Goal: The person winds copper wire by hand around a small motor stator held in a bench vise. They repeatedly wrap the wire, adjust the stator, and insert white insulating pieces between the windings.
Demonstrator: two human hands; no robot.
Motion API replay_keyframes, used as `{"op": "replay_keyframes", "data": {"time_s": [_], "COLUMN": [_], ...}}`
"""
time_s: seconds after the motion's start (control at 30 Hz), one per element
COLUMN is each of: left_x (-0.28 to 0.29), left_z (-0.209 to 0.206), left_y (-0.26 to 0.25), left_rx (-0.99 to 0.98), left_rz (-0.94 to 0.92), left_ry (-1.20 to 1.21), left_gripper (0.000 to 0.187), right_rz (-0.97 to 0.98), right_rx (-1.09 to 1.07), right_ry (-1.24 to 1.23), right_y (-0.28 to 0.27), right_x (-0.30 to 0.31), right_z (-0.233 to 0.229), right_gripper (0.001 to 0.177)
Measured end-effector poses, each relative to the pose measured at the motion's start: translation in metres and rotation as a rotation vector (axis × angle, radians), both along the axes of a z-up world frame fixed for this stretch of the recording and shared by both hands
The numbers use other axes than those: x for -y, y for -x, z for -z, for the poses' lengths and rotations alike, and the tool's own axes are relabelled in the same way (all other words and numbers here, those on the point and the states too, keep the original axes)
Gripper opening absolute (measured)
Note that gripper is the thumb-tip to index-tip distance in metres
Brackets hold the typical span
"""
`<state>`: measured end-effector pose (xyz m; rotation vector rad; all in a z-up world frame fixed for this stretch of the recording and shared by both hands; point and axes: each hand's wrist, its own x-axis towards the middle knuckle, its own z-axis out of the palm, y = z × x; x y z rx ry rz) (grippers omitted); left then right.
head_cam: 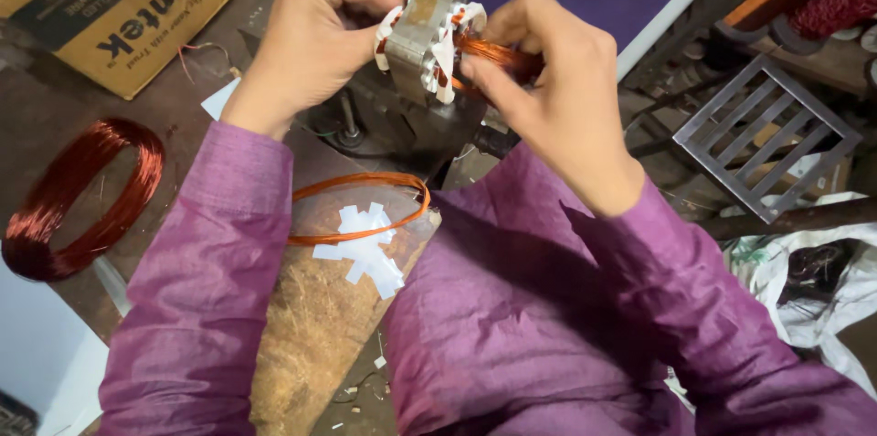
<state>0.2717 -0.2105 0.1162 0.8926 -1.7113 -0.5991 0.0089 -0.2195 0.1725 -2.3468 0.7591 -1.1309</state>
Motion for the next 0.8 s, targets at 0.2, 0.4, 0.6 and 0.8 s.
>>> {"op": "replay_keyframes", "data": {"time_s": [0.2,0.4,0.6,0.8], "left_x": [0.003,0.006,0.001,-0.003], "left_z": [0.000,-0.001,-0.006,-0.011], "left_y": [0.001,0.010,0.007,0.012], "left_rx": [-0.023,-0.052,0.211,0.210], "left_rz": [-0.024,-0.040,-0.193,-0.178], "left_ry": [-0.080,-0.009,0.142,0.199], "left_gripper": [0.005,0.017,0.013,0.019], "right_rz": [0.093,0.074,0.009,-0.019], "right_rx": [-0.156,-0.175,-0.130,-0.133], "right_ry": [0.516,0.537,0.488,0.440], "right_y": [0.000,-0.002,-0.002,-0.001], "right_x": [0.016,0.027,0.025,0.028], "right_z": [0.022,0.024,0.025,0.025], "right_gripper": [0.017,0.020,0.019,0.016]}}
